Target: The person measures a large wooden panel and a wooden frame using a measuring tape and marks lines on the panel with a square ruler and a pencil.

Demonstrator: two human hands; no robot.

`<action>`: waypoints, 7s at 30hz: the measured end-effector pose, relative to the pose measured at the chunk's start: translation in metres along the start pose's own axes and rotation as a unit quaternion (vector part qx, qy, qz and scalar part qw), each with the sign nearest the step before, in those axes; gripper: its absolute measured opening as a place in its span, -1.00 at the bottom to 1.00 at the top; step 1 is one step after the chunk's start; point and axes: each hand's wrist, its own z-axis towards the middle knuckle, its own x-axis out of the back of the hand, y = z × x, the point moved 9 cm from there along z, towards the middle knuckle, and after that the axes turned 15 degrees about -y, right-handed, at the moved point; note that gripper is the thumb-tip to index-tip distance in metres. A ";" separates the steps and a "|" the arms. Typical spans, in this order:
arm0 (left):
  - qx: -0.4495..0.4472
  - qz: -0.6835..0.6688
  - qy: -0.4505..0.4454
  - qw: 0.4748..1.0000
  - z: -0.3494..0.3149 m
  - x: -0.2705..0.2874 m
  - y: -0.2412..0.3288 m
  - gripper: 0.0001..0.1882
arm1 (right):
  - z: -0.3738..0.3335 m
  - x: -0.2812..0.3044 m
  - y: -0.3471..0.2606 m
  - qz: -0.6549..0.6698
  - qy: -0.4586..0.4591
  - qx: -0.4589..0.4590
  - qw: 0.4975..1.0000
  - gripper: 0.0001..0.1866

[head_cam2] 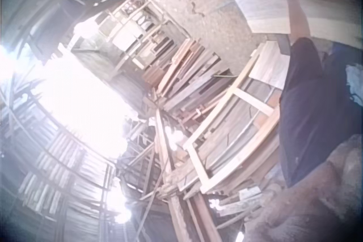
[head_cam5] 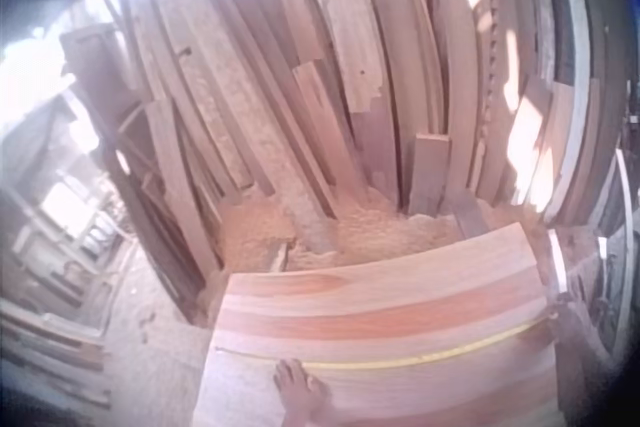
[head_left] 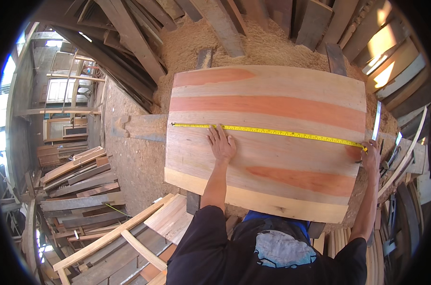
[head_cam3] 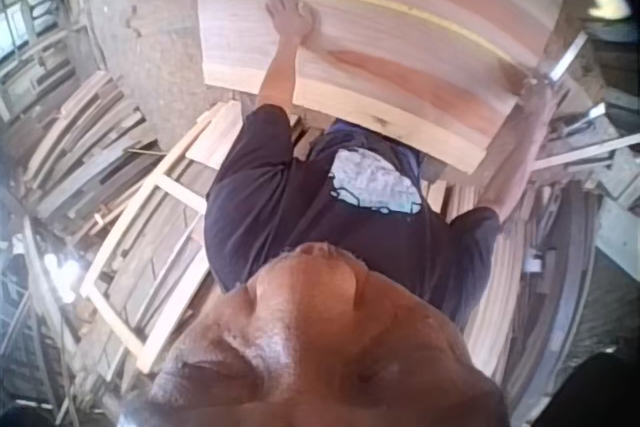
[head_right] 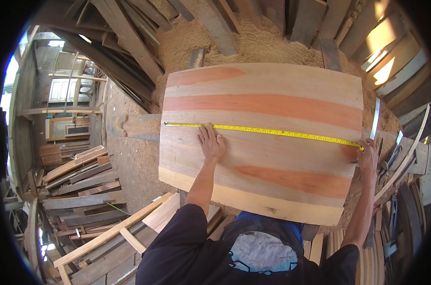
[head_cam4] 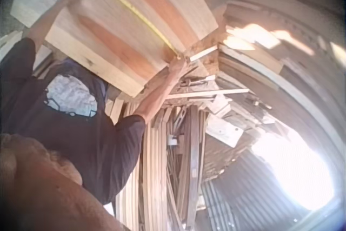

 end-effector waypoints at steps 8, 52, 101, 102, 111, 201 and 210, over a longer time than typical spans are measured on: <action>-0.023 0.013 -0.033 0.999 0.000 -0.028 -0.006 -0.25 | 0.010 -0.001 0.006 0.008 -0.026 -0.026 0.999 -0.64; -0.025 0.048 0.000 0.999 0.009 -0.011 -0.016 -0.23 | -0.023 -0.013 -0.016 0.061 -0.153 -0.021 0.986 -0.52; 0.063 0.071 -0.093 0.991 -0.036 -0.053 0.233 -0.17 | 0.020 -0.010 0.170 0.124 -0.017 -0.308 0.943 -0.72; 0.062 0.070 -0.090 0.992 -0.036 -0.053 0.233 -0.17 | 0.016 -0.006 0.176 0.154 -0.006 -0.346 0.926 -0.67; 0.059 0.067 -0.101 0.991 -0.035 -0.055 0.229 -0.13 | 0.008 0.015 0.085 0.073 -0.014 -0.190 0.979 -0.50; -0.629 0.020 -0.248 0.737 -0.383 -0.125 0.435 0.08 | -0.347 -0.232 0.042 0.759 0.052 -0.192 0.620 -0.75; -0.617 0.012 -0.246 0.748 -0.382 -0.123 0.438 0.05 | -0.345 -0.240 0.044 0.771 0.043 -0.176 0.610 -0.73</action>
